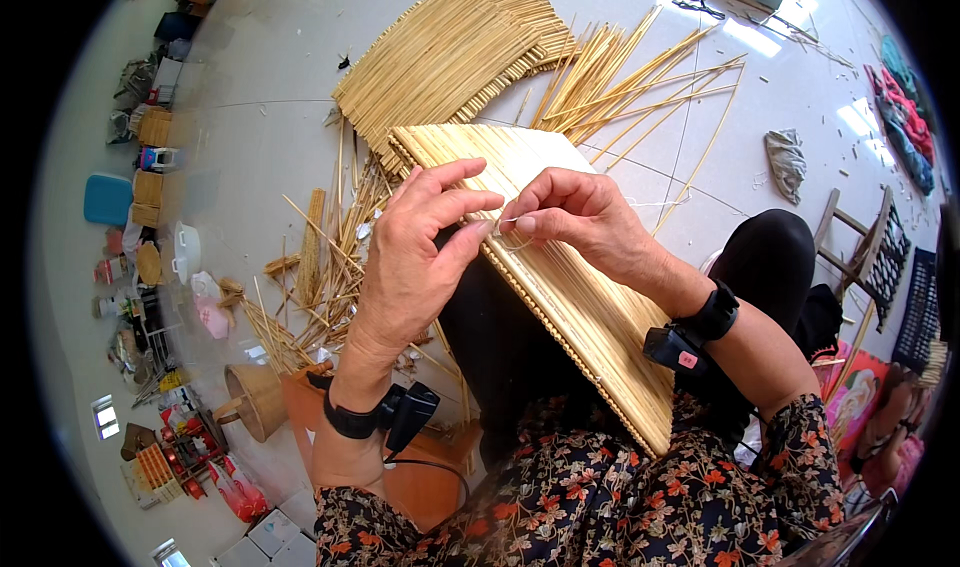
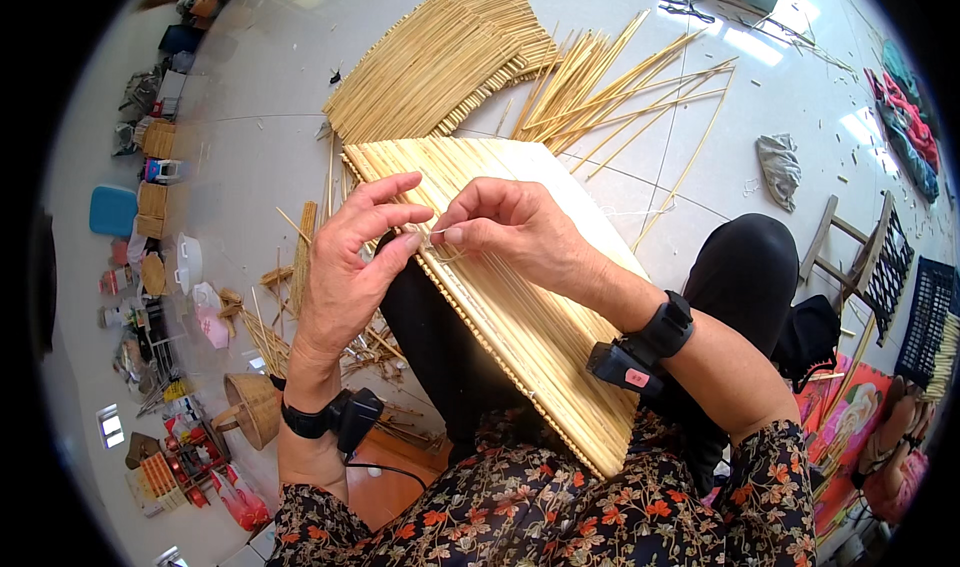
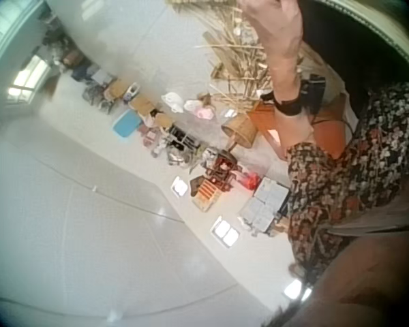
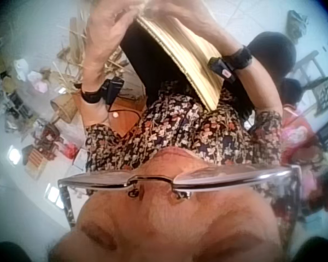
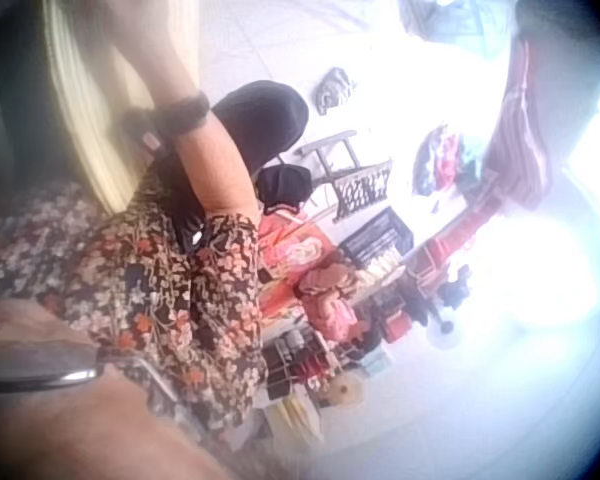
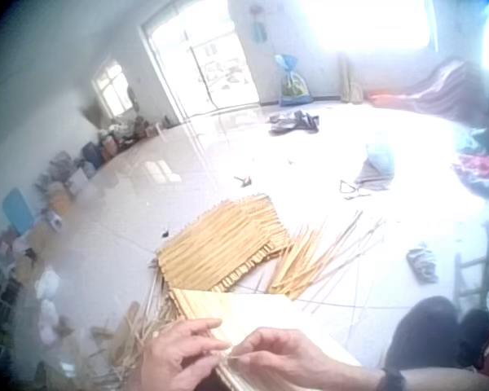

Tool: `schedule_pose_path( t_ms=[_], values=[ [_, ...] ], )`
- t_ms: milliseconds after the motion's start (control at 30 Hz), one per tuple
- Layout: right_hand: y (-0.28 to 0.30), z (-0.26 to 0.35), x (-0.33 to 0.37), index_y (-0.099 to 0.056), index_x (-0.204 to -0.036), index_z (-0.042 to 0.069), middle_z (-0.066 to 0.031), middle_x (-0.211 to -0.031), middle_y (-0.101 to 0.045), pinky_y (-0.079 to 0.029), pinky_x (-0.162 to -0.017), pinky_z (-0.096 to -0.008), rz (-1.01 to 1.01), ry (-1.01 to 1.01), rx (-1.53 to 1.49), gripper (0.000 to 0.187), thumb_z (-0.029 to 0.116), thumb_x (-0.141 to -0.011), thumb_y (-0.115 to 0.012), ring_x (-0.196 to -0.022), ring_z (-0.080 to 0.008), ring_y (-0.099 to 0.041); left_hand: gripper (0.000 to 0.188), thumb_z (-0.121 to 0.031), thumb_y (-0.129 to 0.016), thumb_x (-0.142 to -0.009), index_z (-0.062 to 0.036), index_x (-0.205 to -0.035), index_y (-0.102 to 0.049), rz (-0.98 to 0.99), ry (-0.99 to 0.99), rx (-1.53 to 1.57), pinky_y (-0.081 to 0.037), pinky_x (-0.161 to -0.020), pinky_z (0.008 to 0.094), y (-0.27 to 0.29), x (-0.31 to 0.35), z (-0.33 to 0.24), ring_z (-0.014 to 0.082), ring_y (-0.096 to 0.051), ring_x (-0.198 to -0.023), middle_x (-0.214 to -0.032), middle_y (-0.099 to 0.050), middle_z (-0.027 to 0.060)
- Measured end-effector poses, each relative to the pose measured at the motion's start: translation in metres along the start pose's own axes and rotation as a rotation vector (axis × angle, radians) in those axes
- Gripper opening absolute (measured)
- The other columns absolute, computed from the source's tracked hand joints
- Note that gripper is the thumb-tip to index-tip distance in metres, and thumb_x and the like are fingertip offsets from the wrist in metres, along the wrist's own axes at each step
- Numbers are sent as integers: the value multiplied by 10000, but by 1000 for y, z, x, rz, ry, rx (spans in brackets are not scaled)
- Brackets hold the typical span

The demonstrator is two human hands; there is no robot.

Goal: The person threads a thin straw strip through a larger bamboo or straw mat by hand and trims the excess length using a small hand tool.

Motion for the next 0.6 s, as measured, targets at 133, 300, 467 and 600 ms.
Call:
schedule_pose_path(
  t_ms=[133,300,467,600],
  values=[
    [-2,2,0,-695,-1033,21,-28,-995,-738,-539,-844,-241,-3,-2,-8,95,112,-1013,-676,-923,-70,-660,185,-90,-749,-880,-98,-1062,-786,-4,-10,-2,-353,-1201,509,1,0,-2,312,-649,-1207,-1291,-697,121],
    [-1,2,0,-694,-1025,24,-19,-968,-736,-527,-781,-226,-9,-7,13,93,111,-1019,-664,-855,-49,-634,174,-88,-759,-880,-115,-1049,-789,-16,-37,-49,-359,-1189,540,0,1,-5,311,-660,-1182,-1261,-711,106],
    [1,3,0,-696,-1018,27,-11,-935,-727,-525,-735,-220,-19,-13,51,87,107,-1018,-661,-807,-45,-628,155,-102,-766,-878,-114,-1032,-785,-30,-62,-96,-367,-1177,560,1,1,-9,303,-667,-1169,-1259,-708,108],
    [-1,3,1,-695,-1019,27,-11,-918,-720,-528,-721,-220,-13,-21,8,83,104,-1015,-664,-790,-49,-630,134,-113,-778,-873,-109,-1008,-777,-57,-184,-256,-379,-1158,593,2,2,-23,290,-668,-1171,-1251,-701,105]
  ],
)
Point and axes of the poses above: each hand's wrist, its own x-axis away from the middle knuckle, its own y-axis out of the back of the hand, z = x × y, the point moved 10 cm from there along -x, towards the middle knuckle
